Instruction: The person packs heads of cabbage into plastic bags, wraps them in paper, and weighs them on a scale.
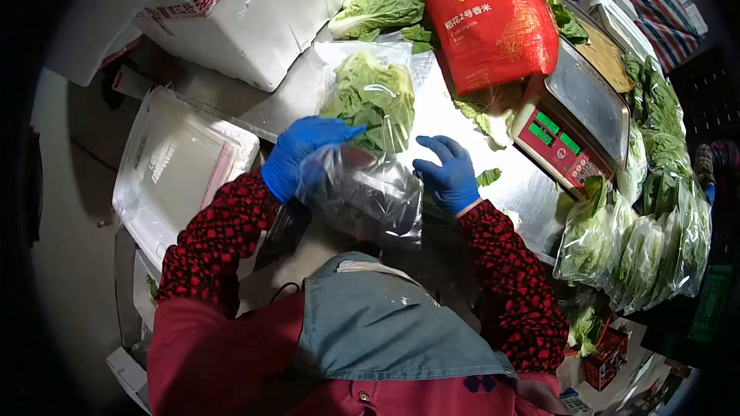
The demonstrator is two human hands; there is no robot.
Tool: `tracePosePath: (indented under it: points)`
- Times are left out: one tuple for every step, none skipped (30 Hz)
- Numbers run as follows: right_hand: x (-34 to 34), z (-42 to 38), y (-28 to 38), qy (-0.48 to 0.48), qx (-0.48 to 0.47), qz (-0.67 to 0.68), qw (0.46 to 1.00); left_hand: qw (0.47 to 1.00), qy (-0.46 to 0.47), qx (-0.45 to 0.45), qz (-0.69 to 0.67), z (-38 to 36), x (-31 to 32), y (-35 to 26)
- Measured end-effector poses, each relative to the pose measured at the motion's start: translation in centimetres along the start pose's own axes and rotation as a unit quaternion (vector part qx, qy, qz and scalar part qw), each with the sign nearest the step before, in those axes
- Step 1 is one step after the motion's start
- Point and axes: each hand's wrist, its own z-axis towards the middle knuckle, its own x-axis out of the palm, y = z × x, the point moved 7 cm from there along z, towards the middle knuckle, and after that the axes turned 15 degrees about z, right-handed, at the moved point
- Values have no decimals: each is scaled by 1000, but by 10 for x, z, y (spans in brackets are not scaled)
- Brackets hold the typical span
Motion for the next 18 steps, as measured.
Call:
tracePosePath:
  points:
    - [-3,16,-4,-26,-9,45,999,999,-28,20,-19,20,-24,-18]
    - [-18,41,-1,-55,-2,96,994,997,-55,39,-39,40,-49,-36]
    - [-34,52,-16,-172,2,189,967,995,-89,41,-29,59,-69,-28]
    - [-61,77,-19,-244,-17,300,922,991,-107,49,-61,80,-97,-29]
    - [-91,100,-24,-237,32,238,941,986,-125,58,-93,101,-125,-30]
    - [-123,120,-27,-304,53,293,905,980,-142,68,-124,121,-153,-30]
    - [-150,150,6,-316,11,334,888,971,-169,5,-169,130,-174,-37]
    - [-158,162,8,-330,-5,362,872,978,-167,-5,-125,142,-173,-21]
    - [-164,170,5,-344,-18,389,855,983,-165,-15,-83,153,-169,-10]
    - [-147,175,-18,-300,61,372,876,994,-59,-83,24,158,-149,7]
    - [-142,177,-32,-268,129,395,869,993,-23,-106,-45,164,-153,17]
    - [-142,178,-42,-238,192,416,856,986,14,-126,-109,171,-161,18]
    - [-164,181,-46,-268,174,420,849,991,1,-109,-71,172,-170,16]
    - [-175,184,-34,-279,132,433,847,989,-7,-83,-119,173,-175,4]
    - [-183,186,-19,-290,89,444,843,984,-15,-57,-167,176,-179,-5]
    - [-182,186,-10,-292,87,475,825,974,-16,-23,-224,178,-181,-8]
    - [-181,181,-5,-247,91,529,807,967,-12,-5,-256,175,-179,-18]
    - [-178,174,2,-200,94,581,784,958,-6,12,-287,166,-175,-31]
